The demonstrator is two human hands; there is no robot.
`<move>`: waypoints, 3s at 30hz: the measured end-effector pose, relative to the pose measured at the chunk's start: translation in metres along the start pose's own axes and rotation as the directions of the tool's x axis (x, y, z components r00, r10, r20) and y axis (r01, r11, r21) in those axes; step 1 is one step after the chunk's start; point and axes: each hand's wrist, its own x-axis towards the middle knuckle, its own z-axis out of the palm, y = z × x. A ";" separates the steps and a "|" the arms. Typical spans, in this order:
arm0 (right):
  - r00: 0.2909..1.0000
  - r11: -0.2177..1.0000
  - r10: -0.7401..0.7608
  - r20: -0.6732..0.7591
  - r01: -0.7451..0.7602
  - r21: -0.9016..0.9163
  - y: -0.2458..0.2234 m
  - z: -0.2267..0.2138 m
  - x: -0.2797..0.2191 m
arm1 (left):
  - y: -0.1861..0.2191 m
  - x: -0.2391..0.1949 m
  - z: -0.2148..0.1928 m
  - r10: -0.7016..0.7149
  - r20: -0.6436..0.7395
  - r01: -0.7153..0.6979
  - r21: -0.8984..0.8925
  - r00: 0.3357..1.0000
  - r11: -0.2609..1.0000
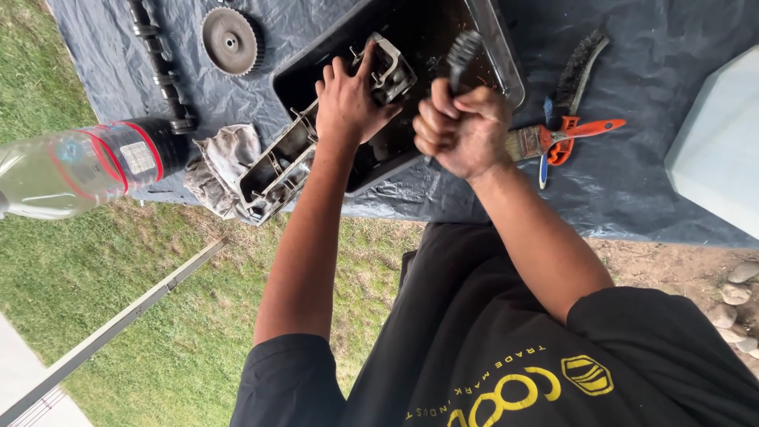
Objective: The person scrubs a metal engine part with a brush and a cleaning solution in a black tray. They rotate the part to clean different sides and occasionally rinse it in the liquid.
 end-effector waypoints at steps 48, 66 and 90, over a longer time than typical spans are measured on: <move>0.870 -0.328 -0.298 -0.393 -0.481 -0.813 0.024 -0.127 0.039 | -0.008 0.013 0.019 0.084 -0.065 -0.079 0.083 0.994 0.993; 0.964 -0.891 0.257 0.064 0.262 -0.371 -0.054 -0.097 0.068 | -0.007 0.000 0.011 0.126 -0.054 -0.123 0.058 0.991 0.991; 0.860 -0.586 0.455 -0.230 0.095 -0.805 -0.078 -0.147 0.119 | -0.003 -0.001 0.011 0.110 -0.086 -0.103 0.077 0.990 0.992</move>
